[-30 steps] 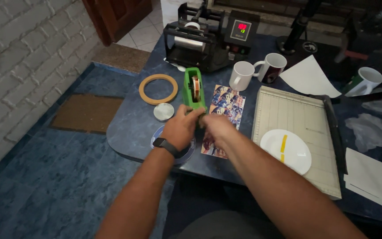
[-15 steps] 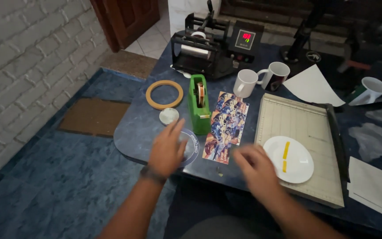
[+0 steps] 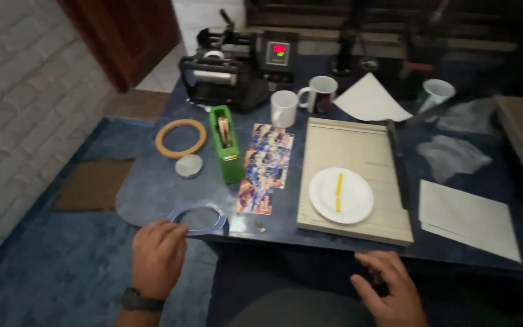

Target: The person applies a printed design to a white mug by wrapping it around the surface and smoothing it down. They also handle a paper plate with yellow tape and use a heat press machine to process a mug.

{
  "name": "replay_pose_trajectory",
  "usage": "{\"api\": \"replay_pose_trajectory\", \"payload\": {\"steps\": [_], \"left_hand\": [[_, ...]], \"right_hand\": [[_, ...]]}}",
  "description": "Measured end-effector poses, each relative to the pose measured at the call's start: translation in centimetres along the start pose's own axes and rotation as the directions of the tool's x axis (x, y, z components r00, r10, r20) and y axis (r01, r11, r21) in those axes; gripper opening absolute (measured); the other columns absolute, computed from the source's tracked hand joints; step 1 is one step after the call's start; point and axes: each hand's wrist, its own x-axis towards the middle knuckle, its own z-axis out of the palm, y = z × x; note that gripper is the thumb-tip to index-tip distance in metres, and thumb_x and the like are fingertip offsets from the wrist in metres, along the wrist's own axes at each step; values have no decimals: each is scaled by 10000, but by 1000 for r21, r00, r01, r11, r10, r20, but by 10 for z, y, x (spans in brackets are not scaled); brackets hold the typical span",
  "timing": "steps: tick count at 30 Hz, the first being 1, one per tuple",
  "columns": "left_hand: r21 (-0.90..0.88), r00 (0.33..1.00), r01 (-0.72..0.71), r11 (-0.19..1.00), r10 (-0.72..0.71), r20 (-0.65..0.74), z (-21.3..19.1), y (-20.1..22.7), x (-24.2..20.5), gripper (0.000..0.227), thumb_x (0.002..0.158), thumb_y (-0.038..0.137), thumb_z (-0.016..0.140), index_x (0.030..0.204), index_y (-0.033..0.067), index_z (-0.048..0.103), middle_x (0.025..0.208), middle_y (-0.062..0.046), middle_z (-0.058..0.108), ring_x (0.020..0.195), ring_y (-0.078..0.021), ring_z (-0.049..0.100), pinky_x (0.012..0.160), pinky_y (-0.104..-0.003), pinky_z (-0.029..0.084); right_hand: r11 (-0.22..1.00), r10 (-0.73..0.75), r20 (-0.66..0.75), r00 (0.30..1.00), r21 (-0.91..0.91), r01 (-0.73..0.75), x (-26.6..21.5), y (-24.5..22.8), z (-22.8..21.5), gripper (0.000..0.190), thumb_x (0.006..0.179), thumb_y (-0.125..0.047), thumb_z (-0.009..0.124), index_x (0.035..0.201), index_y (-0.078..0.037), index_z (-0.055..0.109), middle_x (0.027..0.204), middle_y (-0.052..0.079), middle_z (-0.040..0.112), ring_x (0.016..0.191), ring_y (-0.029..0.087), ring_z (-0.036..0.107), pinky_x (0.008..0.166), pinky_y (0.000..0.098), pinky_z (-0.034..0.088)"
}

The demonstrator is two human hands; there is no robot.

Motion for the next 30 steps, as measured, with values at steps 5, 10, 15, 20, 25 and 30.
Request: {"api": "replay_pose_trajectory", "payload": {"steps": [5,10,15,20,25,30], "left_hand": [[-342,959,-185,921,245,140,-26,97,83,191,949,46,601,1088,72,730,947,-106,703,820,-301,648,749,-474,511],[-525,874,-251,813,424,239,-21,172,137,168,930,75,668,1083,92,734,928,-82,706,815,-284,651,747,-425,502],[-557,841,-77,827,354,409,3,199,169,181,924,242,659,1074,170,729,1002,-83,732,933,-333,692,694,-491,519],[-658,839,328,678,112,533,24,184,178,310,931,273,673,1186,103,726,1169,-61,771,1062,-239,726,867,-380,559],[-689,765,638,345,-177,619,68,169,156,238,892,179,777,1100,64,788,849,-147,808,734,-226,771,560,-321,622],[-663,691,723,194,-224,687,85,168,153,226,885,134,788,1049,-22,789,794,-218,779,614,-238,743,491,-305,619]], "right_hand": [[966,-259,-16,966,-31,258,10,-39,-22,854,732,-255,895,1468,-140,477,1244,41,730,1044,187,674,843,317,564],[863,-504,88,859,7,506,31,-77,-35,1068,743,-283,940,1560,-118,271,1368,116,701,1209,258,670,930,384,557],[992,-113,-11,994,61,113,46,-84,-47,820,780,-82,806,1506,-48,427,876,-18,793,764,130,721,795,278,567],[891,373,40,927,262,-370,77,-112,-75,835,810,-2,751,1545,-148,385,877,113,764,833,220,743,824,349,599],[886,122,-32,992,453,-94,95,-58,-75,868,805,113,699,1547,-26,272,771,169,711,588,213,654,567,315,541],[919,151,-33,988,372,-128,108,-61,-80,845,817,119,689,1544,-21,280,805,207,716,581,231,638,558,320,533]]}}
